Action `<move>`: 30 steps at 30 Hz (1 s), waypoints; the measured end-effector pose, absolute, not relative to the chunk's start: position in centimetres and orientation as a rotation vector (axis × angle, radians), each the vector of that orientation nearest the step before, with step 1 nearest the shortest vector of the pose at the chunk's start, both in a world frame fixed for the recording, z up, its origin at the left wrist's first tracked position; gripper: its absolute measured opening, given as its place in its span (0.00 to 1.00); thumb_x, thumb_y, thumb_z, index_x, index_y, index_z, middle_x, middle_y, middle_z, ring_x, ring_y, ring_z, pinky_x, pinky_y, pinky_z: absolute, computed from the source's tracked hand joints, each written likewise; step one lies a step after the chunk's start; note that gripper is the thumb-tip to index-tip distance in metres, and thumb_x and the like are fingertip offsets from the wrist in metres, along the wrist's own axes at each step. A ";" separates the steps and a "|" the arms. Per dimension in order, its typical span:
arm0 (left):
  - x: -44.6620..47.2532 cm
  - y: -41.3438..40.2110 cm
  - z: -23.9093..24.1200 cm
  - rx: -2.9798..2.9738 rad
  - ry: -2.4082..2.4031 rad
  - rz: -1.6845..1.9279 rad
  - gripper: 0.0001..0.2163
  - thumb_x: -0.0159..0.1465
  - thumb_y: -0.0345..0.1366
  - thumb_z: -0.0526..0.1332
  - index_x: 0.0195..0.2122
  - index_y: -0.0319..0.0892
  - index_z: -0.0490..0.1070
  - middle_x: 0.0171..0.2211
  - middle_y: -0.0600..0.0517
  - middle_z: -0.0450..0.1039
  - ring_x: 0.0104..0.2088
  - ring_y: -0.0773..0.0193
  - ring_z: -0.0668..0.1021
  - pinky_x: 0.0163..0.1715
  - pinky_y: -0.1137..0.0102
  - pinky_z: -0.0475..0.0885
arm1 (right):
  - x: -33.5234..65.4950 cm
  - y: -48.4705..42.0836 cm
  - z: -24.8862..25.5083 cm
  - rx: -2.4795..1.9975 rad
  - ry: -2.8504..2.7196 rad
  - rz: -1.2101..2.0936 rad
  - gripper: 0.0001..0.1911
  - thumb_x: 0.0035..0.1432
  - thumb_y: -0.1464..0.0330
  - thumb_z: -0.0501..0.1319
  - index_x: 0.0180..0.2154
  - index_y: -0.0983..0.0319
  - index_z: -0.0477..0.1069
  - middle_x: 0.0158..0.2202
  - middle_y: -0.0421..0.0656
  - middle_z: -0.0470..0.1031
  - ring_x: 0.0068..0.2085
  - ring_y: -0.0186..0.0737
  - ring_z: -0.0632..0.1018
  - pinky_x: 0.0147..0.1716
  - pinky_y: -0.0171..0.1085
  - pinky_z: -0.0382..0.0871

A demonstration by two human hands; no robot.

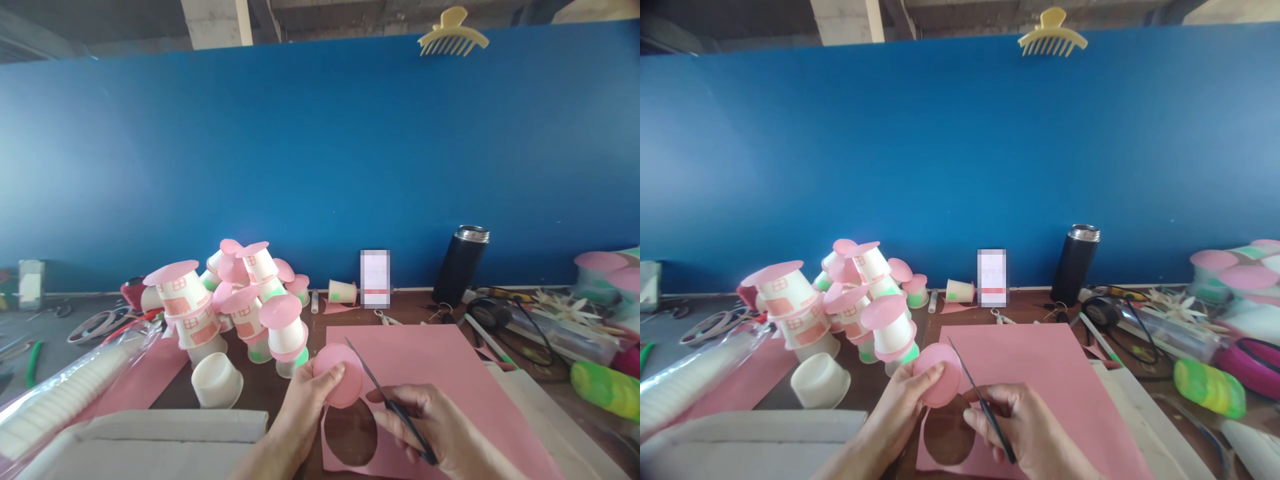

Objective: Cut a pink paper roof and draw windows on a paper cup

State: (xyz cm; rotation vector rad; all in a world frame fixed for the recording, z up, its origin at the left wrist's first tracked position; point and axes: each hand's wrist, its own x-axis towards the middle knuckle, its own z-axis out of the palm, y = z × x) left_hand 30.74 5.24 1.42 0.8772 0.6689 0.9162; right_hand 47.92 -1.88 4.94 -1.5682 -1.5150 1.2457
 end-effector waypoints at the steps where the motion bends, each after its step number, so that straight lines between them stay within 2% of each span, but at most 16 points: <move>1: 30.7 5.2 1.4 0.878 0.667 0.922 0.14 0.56 0.40 0.67 0.38 0.34 0.77 0.30 0.45 0.79 0.31 0.58 0.79 0.35 0.67 0.70 | 47.9 -1.9 5.0 -1.573 -1.512 1.245 0.21 0.58 0.53 0.58 0.33 0.66 0.75 0.18 0.35 0.60 0.21 0.30 0.63 0.20 0.30 0.55; 24: 30.7 5.3 1.5 0.905 0.697 0.924 0.12 0.54 0.40 0.68 0.33 0.35 0.76 0.28 0.46 0.78 0.30 0.58 0.77 0.35 0.67 0.69 | 47.6 -2.0 5.5 -1.573 -1.543 1.203 0.23 0.57 0.50 0.57 0.26 0.64 0.70 0.19 0.35 0.59 0.21 0.30 0.63 0.20 0.30 0.55; 30: 30.8 5.2 1.7 0.904 0.701 0.931 0.13 0.55 0.39 0.67 0.35 0.34 0.76 0.28 0.45 0.78 0.29 0.58 0.78 0.34 0.67 0.70 | 47.6 -2.0 5.3 -1.552 -1.531 1.223 0.24 0.55 0.49 0.58 0.24 0.64 0.69 0.19 0.35 0.59 0.21 0.30 0.62 0.20 0.30 0.55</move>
